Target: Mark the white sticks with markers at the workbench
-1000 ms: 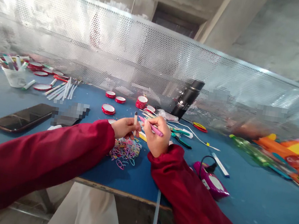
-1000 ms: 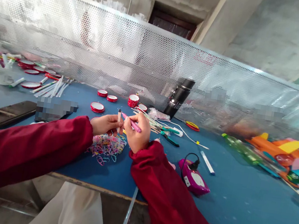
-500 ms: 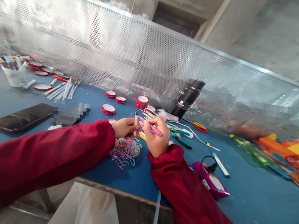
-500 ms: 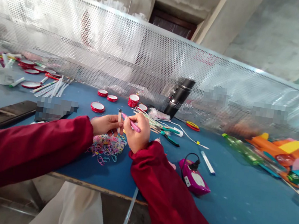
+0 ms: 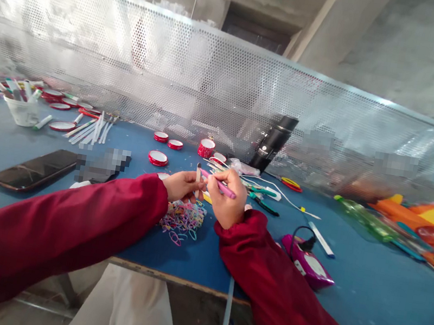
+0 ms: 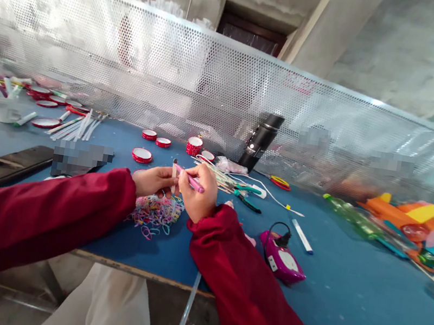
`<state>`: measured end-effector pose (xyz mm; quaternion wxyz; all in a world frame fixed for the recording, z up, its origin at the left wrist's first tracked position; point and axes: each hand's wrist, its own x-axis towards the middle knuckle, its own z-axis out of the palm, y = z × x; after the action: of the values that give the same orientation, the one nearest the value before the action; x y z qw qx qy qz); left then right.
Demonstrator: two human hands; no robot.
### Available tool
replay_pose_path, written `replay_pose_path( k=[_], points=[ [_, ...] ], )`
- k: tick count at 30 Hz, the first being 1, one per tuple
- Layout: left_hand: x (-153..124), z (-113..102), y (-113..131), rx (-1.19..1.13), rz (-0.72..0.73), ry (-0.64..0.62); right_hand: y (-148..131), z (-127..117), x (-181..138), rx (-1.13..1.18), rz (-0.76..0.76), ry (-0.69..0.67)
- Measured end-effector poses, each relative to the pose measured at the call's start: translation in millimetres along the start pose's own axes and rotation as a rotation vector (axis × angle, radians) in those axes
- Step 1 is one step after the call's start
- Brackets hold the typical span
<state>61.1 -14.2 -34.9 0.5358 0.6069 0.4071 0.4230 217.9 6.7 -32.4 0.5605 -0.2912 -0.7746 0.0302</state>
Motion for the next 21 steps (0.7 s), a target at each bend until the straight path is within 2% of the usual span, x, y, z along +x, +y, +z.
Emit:
replay_pose_path(
  k=[13,21],
  points=[
    [-3.8,2.8,4.5,0.022,-0.038,0.003,0.9,1.3,-0.3,0.017,0.002,-0.023],
    [-4.2,2.7,3.5,0.034,-0.006,0.013,1.1,1.7,0.2,0.016,0.006,-0.029]
  ],
)
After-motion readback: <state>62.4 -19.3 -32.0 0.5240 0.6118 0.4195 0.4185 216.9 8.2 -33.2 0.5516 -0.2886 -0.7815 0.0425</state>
